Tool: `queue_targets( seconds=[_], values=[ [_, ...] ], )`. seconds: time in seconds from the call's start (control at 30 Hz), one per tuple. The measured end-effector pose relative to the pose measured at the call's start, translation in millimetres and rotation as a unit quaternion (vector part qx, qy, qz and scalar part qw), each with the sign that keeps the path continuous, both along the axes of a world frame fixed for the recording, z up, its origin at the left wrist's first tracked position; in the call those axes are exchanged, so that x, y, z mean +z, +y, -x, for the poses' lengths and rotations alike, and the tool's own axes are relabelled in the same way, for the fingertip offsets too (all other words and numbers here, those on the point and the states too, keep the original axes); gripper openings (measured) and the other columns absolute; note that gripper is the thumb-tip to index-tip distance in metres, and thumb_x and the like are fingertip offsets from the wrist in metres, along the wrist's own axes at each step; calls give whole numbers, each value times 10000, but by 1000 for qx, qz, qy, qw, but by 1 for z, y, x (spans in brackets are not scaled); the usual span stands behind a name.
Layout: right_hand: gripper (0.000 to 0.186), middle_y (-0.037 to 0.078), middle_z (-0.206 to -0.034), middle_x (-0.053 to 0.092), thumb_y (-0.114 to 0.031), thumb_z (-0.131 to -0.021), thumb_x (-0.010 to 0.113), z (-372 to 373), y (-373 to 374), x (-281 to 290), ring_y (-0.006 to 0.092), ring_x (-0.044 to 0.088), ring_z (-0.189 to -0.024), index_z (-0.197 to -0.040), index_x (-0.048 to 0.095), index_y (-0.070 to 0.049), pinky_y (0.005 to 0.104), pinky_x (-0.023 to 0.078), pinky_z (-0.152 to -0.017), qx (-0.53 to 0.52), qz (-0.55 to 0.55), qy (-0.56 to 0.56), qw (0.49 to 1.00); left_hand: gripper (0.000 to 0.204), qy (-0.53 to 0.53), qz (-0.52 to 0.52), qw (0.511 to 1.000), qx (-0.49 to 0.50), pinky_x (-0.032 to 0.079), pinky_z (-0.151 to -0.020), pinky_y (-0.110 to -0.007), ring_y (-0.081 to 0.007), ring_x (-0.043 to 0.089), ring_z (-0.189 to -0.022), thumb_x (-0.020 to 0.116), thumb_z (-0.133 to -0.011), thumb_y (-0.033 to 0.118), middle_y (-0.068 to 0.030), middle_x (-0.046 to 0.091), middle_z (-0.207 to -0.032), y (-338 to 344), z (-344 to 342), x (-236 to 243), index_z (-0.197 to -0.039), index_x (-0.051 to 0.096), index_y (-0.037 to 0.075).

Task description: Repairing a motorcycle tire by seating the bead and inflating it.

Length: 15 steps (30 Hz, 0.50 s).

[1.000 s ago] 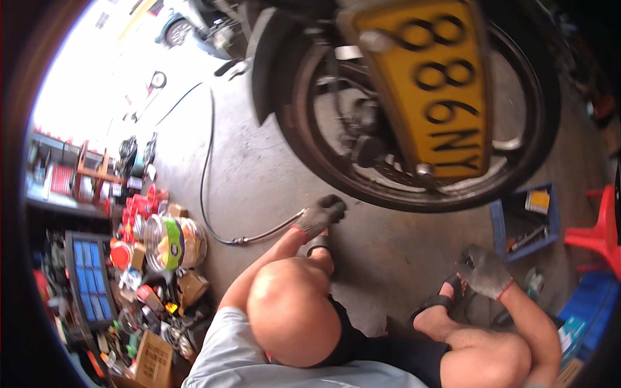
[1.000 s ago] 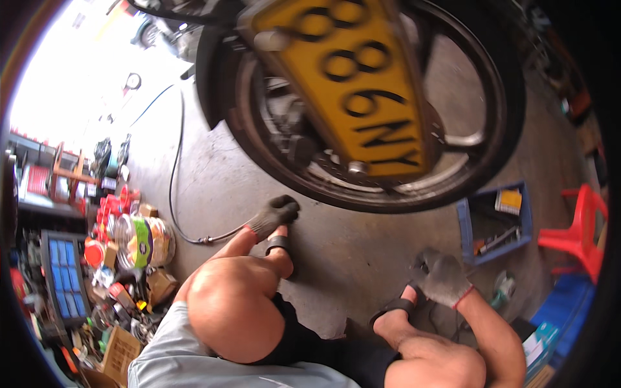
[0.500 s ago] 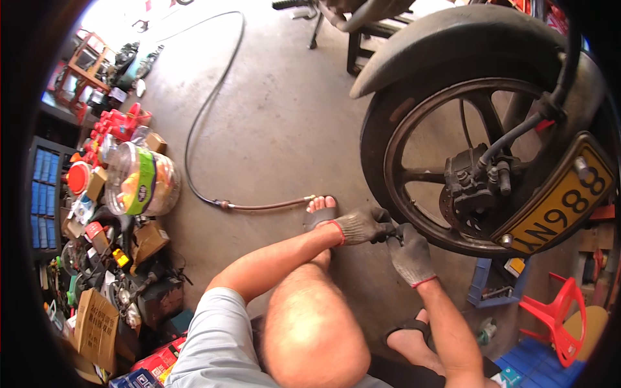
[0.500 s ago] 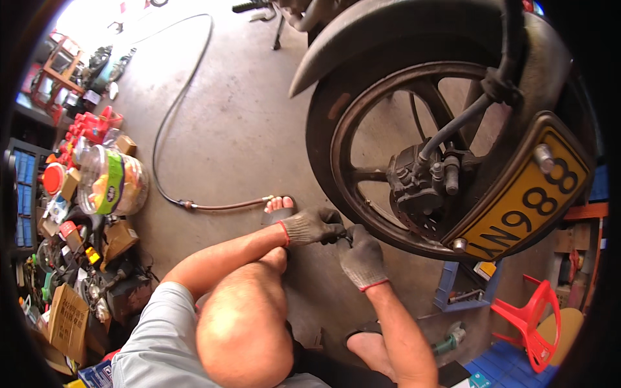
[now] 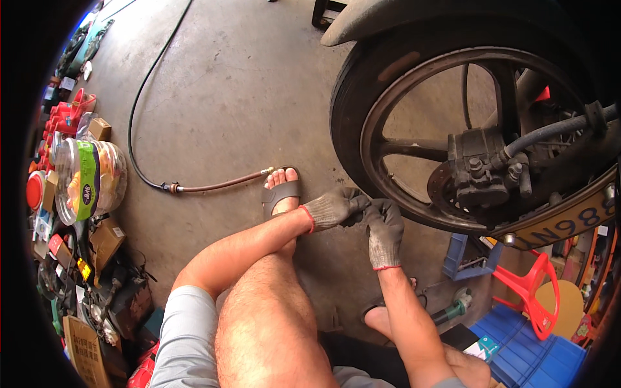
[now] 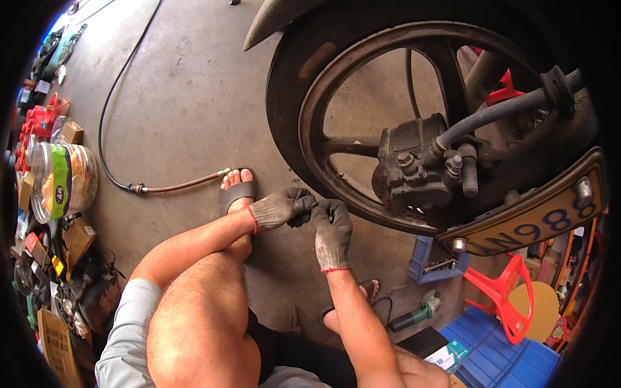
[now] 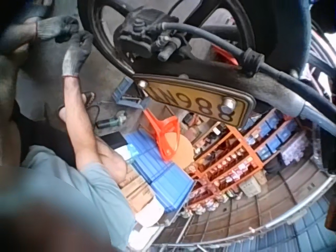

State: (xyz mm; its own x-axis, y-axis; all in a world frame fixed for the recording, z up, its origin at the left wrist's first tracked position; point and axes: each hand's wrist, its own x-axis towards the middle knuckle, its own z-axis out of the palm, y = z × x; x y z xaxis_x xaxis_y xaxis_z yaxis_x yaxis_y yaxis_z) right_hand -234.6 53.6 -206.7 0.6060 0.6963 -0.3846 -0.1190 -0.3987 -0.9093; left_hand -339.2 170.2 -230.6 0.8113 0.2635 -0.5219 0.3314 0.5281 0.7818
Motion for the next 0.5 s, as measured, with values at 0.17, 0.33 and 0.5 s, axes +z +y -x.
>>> queue_targets(
  seconds=[0.17,0.33,0.5],
  values=[
    [38,-27,-772,525,-59,-870,598,-37,18,-13,51,449,-665,-875,564,-41,206,379,-604,-126,-20,-137,982,277,18,-3,999,32,409,-524,-227,-81,505,-588,529,-937,334,5,567,-700,3,4,-3,-911,570,62],
    [46,-6,-809,537,-19,-870,571,-53,34,-16,72,500,-732,-911,550,-26,213,429,-687,-69,-79,-190,976,254,30,-16,999,31,417,-549,-215,-74,516,-615,535,-937,317,8,574,-725,9,10,-4,-938,580,67],
    [42,4,-818,545,-12,-876,559,-55,41,-16,71,508,-738,-913,544,-26,214,435,-691,-63,-47,-177,981,256,23,-1,997,67,426,-555,-220,-76,519,-615,531,-940,309,5,578,-731,12,12,-4,-948,592,61]
  ],
)
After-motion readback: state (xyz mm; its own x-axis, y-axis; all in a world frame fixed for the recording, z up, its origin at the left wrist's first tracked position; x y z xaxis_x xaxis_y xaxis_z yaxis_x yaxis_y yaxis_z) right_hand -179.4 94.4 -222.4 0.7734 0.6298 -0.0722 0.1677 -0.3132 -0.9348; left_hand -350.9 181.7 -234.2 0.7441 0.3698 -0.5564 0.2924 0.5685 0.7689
